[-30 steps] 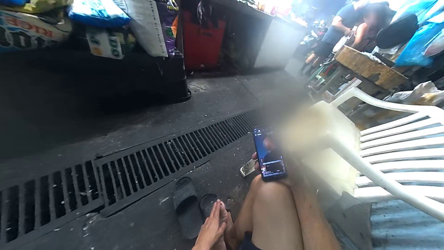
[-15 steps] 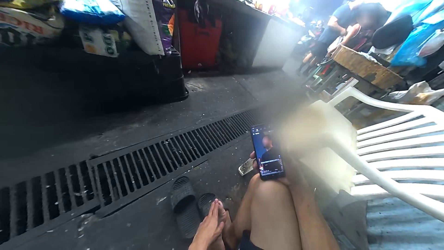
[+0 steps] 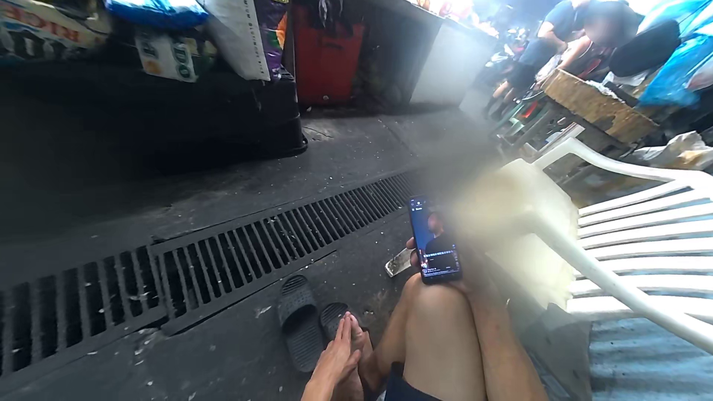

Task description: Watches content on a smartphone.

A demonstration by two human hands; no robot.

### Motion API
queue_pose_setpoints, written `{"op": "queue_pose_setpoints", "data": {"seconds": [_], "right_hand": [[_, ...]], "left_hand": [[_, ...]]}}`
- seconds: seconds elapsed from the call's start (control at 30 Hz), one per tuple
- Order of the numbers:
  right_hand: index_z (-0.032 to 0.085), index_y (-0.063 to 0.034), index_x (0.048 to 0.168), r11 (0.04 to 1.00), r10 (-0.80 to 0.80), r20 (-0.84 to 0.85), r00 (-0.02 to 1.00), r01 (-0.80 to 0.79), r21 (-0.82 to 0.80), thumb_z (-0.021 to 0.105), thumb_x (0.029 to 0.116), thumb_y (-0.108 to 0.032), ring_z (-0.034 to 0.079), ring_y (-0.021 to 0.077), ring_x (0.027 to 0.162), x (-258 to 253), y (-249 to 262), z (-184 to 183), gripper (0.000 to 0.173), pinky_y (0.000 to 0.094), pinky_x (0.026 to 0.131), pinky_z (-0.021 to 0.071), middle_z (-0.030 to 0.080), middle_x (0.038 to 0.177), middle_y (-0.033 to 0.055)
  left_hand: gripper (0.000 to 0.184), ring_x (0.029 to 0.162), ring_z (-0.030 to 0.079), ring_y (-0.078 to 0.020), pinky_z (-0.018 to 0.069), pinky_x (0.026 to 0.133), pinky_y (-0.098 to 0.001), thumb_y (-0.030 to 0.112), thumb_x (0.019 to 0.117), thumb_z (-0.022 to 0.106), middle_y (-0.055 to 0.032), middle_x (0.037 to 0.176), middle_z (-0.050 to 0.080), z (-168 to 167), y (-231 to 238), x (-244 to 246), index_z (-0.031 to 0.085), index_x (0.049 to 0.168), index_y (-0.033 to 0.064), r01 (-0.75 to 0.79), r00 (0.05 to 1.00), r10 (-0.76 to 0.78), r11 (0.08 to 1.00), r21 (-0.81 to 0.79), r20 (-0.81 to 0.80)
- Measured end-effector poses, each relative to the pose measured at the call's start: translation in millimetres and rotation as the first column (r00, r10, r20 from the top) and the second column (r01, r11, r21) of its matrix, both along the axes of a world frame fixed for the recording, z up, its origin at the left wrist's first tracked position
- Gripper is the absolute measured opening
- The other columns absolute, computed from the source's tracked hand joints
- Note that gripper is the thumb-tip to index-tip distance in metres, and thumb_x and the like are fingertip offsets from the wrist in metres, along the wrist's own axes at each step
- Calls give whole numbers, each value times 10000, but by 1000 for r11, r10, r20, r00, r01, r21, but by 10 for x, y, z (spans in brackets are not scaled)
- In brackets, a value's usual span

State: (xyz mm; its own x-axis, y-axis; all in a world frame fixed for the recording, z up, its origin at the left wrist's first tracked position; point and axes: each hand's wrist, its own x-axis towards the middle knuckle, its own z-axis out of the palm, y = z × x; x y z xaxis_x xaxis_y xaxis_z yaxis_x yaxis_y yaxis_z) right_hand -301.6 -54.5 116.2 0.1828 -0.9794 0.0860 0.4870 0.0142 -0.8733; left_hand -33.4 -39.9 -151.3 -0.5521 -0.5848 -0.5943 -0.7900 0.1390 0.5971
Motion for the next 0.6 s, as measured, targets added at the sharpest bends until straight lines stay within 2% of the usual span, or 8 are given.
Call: {"op": "queue_pose_setpoints", "data": {"seconds": [0.17, 0.23, 0.33, 0.43, 0.5, 0.6], "right_hand": [[536, -68, 1375, 1000, 12, 16, 1000, -11, -5, 600, 906, -687, 697, 350, 1030, 1, -1, -12, 779, 492, 866, 591, 642, 1286, 241], [542, -68, 1370, 1000, 15, 17, 1000, -15, -3, 608, 896, -692, 697, 339, 1028, 2, -5, -2, 787, 484, 873, 590, 647, 1281, 232], [544, -53, 1364, 1000, 13, 25, 1000, -13, -4, 608, 907, -677, 698, 348, 1029, 15, -6, 7, 776, 487, 883, 590, 645, 1275, 244], [533, -56, 1376, 1000, 17, 14, 1000, -17, -8, 604, 903, -686, 696, 346, 1024, 9, -12, -6, 791, 487, 865, 591, 643, 1275, 245], [519, -94, 1403, 999, 27, 17, 999, -26, -22, 604, 907, -678, 696, 341, 1028, 10, -8, -6, 771, 488, 865, 589, 644, 1284, 231], [508, -104, 1417, 999, 28, 30, 999, -27, -32, 606, 910, -670, 694, 341, 1034, 7, -5, -2, 767, 488, 876, 584, 644, 1284, 229]], "left_hand": [[982, 1405, 503, -335, 460, 1112, -493, 355, 979, 659, -120, 1727, 67, 15, 7, 11, -6, 1650, 86, -29, 998, 29, 1000, 11, -59], [980, 1401, 507, -326, 460, 1111, -495, 361, 976, 661, -106, 1728, 76, 34, 1, 11, 4, 1654, 102, -28, 998, 29, 1000, 15, -61], [940, 1452, 449, -308, 417, 1153, -489, 357, 991, 646, -104, 1726, 94, 11, -34, 34, 33, 1655, 102, -10, 997, 12, 1000, 30, -78], [906, 1443, 460, -301, 417, 1152, -476, 338, 994, 643, -81, 1728, 98, 38, -45, 40, 71, 1655, 101, -10, 997, 12, 999, 32, -79], [874, 1449, 454, -286, 408, 1160, -470, 338, 996, 630, -73, 1725, 124, 74, -29, 45, 105, 1652, 98, -24, 996, 26, 999, 23, -81], [874, 1432, 475, -298, 430, 1139, -491, 347, 989, 641, -73, 1722, 145, 88, 3, 41, 129, 1649, 91, -51, 996, 51, 999, 1, -77]]}}
